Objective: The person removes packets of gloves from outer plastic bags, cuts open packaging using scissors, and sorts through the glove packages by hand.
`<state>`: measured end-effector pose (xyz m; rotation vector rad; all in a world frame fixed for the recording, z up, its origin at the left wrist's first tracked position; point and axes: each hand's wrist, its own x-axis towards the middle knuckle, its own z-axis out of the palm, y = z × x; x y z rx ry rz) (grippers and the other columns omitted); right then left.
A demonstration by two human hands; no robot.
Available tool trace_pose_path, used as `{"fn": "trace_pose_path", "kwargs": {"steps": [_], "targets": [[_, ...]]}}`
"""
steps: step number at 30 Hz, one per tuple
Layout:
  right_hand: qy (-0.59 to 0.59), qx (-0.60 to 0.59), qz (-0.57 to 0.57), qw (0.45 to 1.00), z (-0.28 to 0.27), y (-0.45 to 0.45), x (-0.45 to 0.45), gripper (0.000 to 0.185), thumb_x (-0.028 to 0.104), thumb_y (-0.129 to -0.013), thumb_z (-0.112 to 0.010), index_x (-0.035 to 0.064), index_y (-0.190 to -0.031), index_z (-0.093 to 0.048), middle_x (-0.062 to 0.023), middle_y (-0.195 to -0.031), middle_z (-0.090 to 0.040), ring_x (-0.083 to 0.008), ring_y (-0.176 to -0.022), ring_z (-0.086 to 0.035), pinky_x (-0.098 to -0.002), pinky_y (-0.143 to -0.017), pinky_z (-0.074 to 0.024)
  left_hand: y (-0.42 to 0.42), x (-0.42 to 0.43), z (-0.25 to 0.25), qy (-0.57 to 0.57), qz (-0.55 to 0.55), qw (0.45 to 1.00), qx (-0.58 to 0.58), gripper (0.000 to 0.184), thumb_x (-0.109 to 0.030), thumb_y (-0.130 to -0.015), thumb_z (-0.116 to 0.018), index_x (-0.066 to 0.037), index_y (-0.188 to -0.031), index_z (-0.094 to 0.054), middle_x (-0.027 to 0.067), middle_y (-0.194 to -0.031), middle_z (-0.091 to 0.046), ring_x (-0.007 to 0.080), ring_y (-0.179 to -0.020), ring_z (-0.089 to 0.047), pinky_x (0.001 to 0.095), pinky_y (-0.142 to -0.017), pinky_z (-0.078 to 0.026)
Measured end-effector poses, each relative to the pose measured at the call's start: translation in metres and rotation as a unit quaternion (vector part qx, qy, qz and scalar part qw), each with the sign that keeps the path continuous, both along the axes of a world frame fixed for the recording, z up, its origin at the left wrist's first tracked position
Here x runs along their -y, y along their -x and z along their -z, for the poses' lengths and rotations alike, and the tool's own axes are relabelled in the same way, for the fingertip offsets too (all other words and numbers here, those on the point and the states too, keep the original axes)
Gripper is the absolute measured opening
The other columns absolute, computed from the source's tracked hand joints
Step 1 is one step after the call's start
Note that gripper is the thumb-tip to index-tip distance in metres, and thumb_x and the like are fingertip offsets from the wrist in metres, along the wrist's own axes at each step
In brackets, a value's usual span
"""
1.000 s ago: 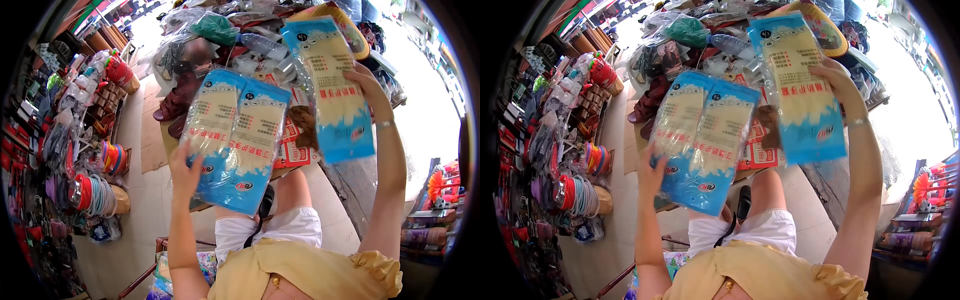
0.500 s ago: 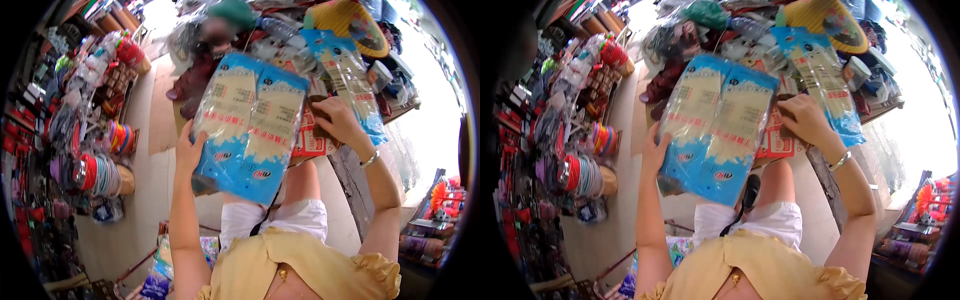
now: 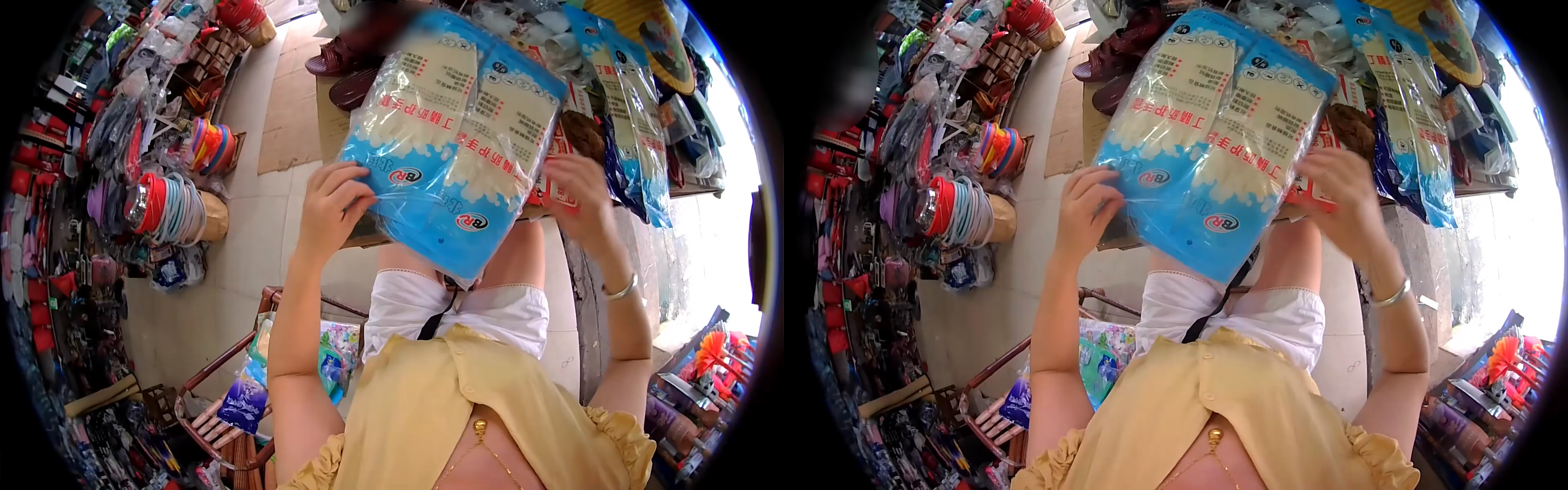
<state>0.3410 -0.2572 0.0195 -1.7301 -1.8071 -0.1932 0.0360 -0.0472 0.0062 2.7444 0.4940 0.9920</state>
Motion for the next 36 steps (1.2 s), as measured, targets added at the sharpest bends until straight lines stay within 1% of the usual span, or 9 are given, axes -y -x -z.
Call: {"fn": "trace_pose_path", "kwargs": {"steps": [6, 14, 23, 27, 28, 29, 31, 32, 36], "targets": [[-0.03, -0.057, -0.08, 0.995, 0.01, 0.089, -0.019, 0.044, 0.02, -0.063, -0.074, 0.0131, -0.103, -0.06, -0.0069, -0.114, -0.055, -0.0283, -0.111, -0.047, -0.0453, -0.095, -0.0336, -0.022, 0.001, -0.034, 0.021, 0.01, 1.0, 0.019, 0.014, -0.011, -0.07, -0.07, -0.007, -0.074, -0.058, 0.0041, -0.07, -0.06, 0.0259, -0.066, -0.057, 0.034, -0.059, -0.045], [-0.038, 0.016, -0.083, 0.996, 0.007, 0.084, -0.014, 0.022, 0.021, -0.065, -0.072, 0.0152, -0.081, -0.057, -0.005, -0.115, -0.054, -0.0251, -0.109, -0.047, -0.0469, -0.091, -0.0341, -0.006, 0.034, -0.048, 0.039, 0.038, 0.998, 0.044, 0.011, 0.001, -0.074, -0.062, -0.007, -0.078, -0.056, 0.0072, -0.071, -0.058, 0.0264, -0.061, -0.055, 0.033, -0.053, -0.043], [-0.045, -0.058, -0.009, 0.997, 0.025, 0.08, 0.035, 0.022, 0.019, -0.062, -0.074, 0.018, -0.079, -0.06, -0.0043, -0.114, -0.055, -0.0265, -0.106, -0.049, -0.0452, -0.083, -0.0382, 0.012, 0.094, -0.003, 0.095, 0.088, 0.99, 0.057, 0.01, -0.007, -0.074, -0.067, -0.005, -0.076, -0.057, 0.0064, -0.065, -0.056, 0.0236, -0.052, -0.049, 0.0309, -0.049, -0.039], [-0.069, -0.08, -0.008, 0.994, 0.028, 0.079, 0.03, 0.021, 0.016, -0.063, -0.073, 0.0141, -0.079, -0.06, -0.0055, -0.111, -0.056, -0.0276, -0.104, -0.051, -0.0461, -0.084, -0.0384, 0.009, 0.074, 0.017, 0.092, 0.035, 0.991, 0.086, 0.017, -0.015, -0.074, -0.07, -0.004, -0.075, -0.058, 0.008, -0.066, -0.055, 0.0237, -0.06, -0.05, 0.031, -0.054, -0.04], [-0.074, -0.085, -0.002, 0.994, 0.026, 0.079, 0.03, 0.021, 0.016, -0.064, -0.073, 0.0132, -0.079, -0.06, -0.0057, -0.11, -0.057, -0.0281, -0.103, -0.052, -0.0465, -0.085, -0.0384, 0.014, 0.07, 0.02, 0.069, 0.021, 0.995, 0.068, 0.022, -0.023, -0.079, -0.066, -0.003, -0.087, -0.06, 0.0104, -0.082, -0.06, 0.0243, -0.074, -0.056, 0.0313, -0.064, -0.044], [-0.08, -0.085, -0.002, 0.993, 0.025, 0.079, 0.03, 0.021, 0.016, -0.064, -0.073, 0.0132, -0.079, -0.06, -0.0057, -0.11, -0.057, -0.0281, -0.103, -0.052, -0.0465, -0.085, -0.0384, 0.012, 0.063, 0.025, 0.063, 0.022, 0.995, 0.068, 0.022, -0.023, -0.079, -0.066, -0.003, -0.087, -0.06, 0.0104, -0.082, -0.06, 0.0243, -0.074, -0.056, 0.0313, -0.064, -0.044], [-0.088, -0.102, 0.013, 0.991, 0.023, 0.079, 0.032, 0.021, 0.011, -0.063, -0.073, 0.0115, -0.079, -0.059, -0.008, -0.113, -0.056, -0.0311, -0.107, -0.05, -0.0465, -0.089, -0.0378, 0.005, 0.047, 0.041, 0.204, -0.026, 0.94, 0.27, 0.032, -0.026, -0.086, -0.058, -0.002, -0.107, -0.057, 0.0133, -0.104, -0.058, 0.0255, -0.092, -0.056, 0.0335, -0.083, -0.044], [-0.092, -0.1, 0.012, 0.991, 0.025, 0.079, 0.034, 0.021, 0.011, -0.063, -0.073, 0.0115, -0.079, -0.059, -0.008, -0.113, -0.056, -0.0311, -0.107, -0.05, -0.0465, -0.089, -0.0378, 0.014, 0.031, 0.054, 0.4, -0.062, 0.871, 0.28, 0.038, -0.016, -0.088, -0.05, 0.001, -0.122, -0.047, 0.0161, -0.126, -0.045, 0.0293, -0.118, -0.043, 0.0378, -0.102, -0.03], [-0.086, -0.253, 0.059, 0.962, 0.042, 0.079, 0.04, 0.019, 0.003, -0.066, -0.071, 0.0074, -0.079, -0.058, -0.0144, -0.121, -0.051, -0.0358, -0.112, -0.046, -0.0449, -0.093, -0.0361, -0.01, -0.041, 0.043, 0.215, -0.171, 0.954, 0.117, 0.045, -0.015, -0.087, -0.048, 0.002, -0.129, -0.04, 0.0218, -0.135, -0.036, 0.0364, -0.123, -0.038, 0.0397, -0.104, -0.028]]}}
